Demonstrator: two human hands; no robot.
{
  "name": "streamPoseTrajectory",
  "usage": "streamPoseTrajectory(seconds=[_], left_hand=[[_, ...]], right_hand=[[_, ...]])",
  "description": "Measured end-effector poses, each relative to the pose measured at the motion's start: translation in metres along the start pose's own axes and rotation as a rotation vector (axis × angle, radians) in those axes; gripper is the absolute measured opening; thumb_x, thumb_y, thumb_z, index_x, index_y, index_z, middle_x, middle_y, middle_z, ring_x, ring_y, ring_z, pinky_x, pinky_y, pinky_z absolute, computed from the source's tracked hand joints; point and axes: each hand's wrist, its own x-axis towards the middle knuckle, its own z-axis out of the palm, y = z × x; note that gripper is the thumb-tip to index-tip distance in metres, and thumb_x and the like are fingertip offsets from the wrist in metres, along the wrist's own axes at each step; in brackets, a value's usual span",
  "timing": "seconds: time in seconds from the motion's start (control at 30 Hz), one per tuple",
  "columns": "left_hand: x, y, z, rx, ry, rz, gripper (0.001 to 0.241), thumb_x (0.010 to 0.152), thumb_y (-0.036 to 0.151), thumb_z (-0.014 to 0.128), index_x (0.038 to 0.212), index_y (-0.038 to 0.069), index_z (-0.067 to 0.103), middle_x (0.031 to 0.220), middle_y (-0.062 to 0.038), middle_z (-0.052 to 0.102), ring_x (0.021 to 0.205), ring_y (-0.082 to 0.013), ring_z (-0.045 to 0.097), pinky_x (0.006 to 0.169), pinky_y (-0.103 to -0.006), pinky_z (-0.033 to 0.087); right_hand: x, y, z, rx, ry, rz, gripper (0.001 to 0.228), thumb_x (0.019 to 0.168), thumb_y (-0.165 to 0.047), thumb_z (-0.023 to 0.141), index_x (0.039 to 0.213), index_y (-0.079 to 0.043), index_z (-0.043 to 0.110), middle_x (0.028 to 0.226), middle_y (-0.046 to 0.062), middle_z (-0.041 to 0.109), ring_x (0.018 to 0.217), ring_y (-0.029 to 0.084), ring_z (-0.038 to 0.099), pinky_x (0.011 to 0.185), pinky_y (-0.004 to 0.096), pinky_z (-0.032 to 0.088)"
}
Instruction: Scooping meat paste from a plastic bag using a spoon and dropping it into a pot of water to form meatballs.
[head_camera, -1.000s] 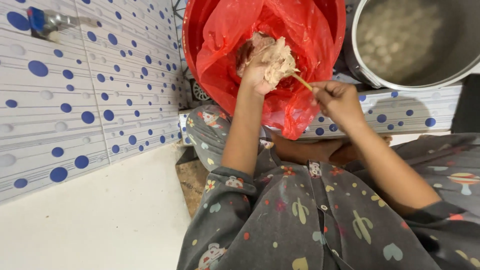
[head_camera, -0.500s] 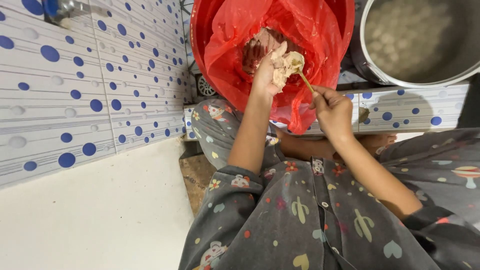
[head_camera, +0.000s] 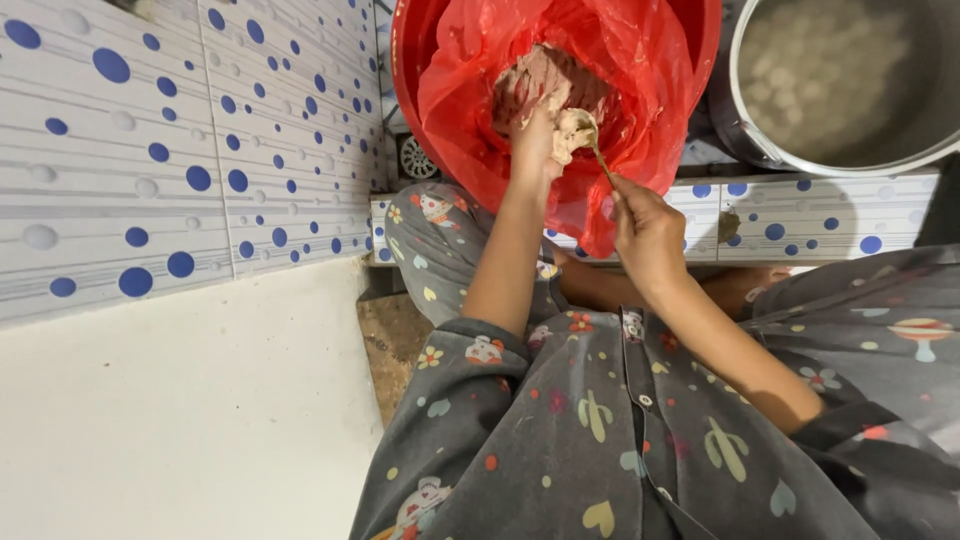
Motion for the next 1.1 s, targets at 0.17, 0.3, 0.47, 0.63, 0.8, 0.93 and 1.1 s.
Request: streamPoseTrajectory(seconds=[0.17, 0.3, 0.47, 0.63, 0.8, 0.93, 1.1], left_hand=[[-0.012, 0.003, 0.001, 0.024, 0.078, 0.019, 0.03, 0.085, 0.019, 0.056, 0.113, 0.007, 0.06, 0.126, -0.007, 0.059, 0.125, -0.029, 0.049, 0.107, -0.0599, 0.036], [0.042, -0.03, -0.003, -0.105, 0.173, 0.447, 0.023, 0.084, 0.014, 0.074, 0.102, 0.004, 0.065, 0.095, -0.008, 0.066, 0.085, -0.0204, 0.061, 0.069, -0.0371, 0.05], [0.035, -0.027, 0.002, -0.181, 0.158, 0.473, 0.028, 0.09, 0.007, 0.068, 0.118, 0.005, 0.07, 0.117, -0.011, 0.072, 0.11, -0.0257, 0.067, 0.094, -0.0374, 0.055], [0.031, -0.021, -0.01, -0.367, -0.342, 0.077, 0.068, 0.103, 0.058, 0.044, 0.135, -0.001, 0.048, 0.072, -0.009, 0.048, 0.062, -0.022, 0.054, 0.058, -0.0405, 0.055], [0.014, -0.004, -0.016, -0.313, -0.463, -0.063, 0.067, 0.093, 0.068, 0.054, 0.104, 0.003, 0.065, 0.085, -0.015, 0.071, 0.077, -0.032, 0.072, 0.068, -0.0442, 0.062], [0.0, 0.001, -0.023, -0.212, -0.491, -0.073, 0.053, 0.098, 0.047, 0.061, 0.116, -0.003, 0.063, 0.092, -0.021, 0.075, 0.075, -0.027, 0.075, 0.065, -0.0353, 0.063], [0.02, 0.003, -0.037, -0.16, -0.649, -0.127, 0.032, 0.101, 0.03, 0.064, 0.114, 0.001, 0.061, 0.084, -0.012, 0.068, 0.045, -0.007, 0.05, 0.033, -0.0194, 0.04]], right_hand=[[-0.003, 0.001, 0.004, 0.002, -0.043, -0.033, 0.033, 0.103, 0.014, 0.055, 0.134, 0.01, 0.064, 0.097, 0.018, 0.072, 0.083, 0.025, 0.07, 0.089, 0.035, 0.064], [-0.006, 0.007, 0.01, -0.026, -0.035, -0.058, 0.031, 0.103, 0.01, 0.057, 0.133, 0.01, 0.064, 0.111, 0.024, 0.073, 0.091, 0.029, 0.073, 0.091, 0.037, 0.062], [-0.002, 0.016, 0.011, -0.044, -0.045, -0.076, 0.036, 0.102, 0.013, 0.054, 0.136, 0.008, 0.063, 0.093, 0.019, 0.068, 0.079, 0.026, 0.066, 0.082, 0.035, 0.059], [0.02, -0.009, -0.018, -0.278, -0.164, -0.13, 0.054, 0.093, 0.028, 0.05, 0.141, 0.006, 0.064, 0.084, 0.014, 0.057, 0.068, 0.03, 0.057, 0.059, 0.044, 0.064], [0.027, 0.019, -0.025, -0.603, -0.052, -0.339, 0.06, 0.087, 0.024, 0.068, 0.143, 0.002, 0.066, 0.089, 0.011, 0.047, 0.07, 0.029, 0.048, 0.044, 0.04, 0.04], [0.044, -0.02, -0.045, -0.76, -0.133, -0.427, 0.046, 0.088, 0.014, 0.081, 0.131, 0.001, 0.074, 0.086, 0.01, 0.06, 0.07, 0.025, 0.055, 0.045, 0.035, 0.051], [0.06, -0.014, -0.073, -0.762, -0.105, -0.553, 0.033, 0.099, 0.008, 0.08, 0.131, 0.0, 0.077, 0.09, 0.012, 0.063, 0.071, 0.027, 0.054, 0.047, 0.037, 0.042]])
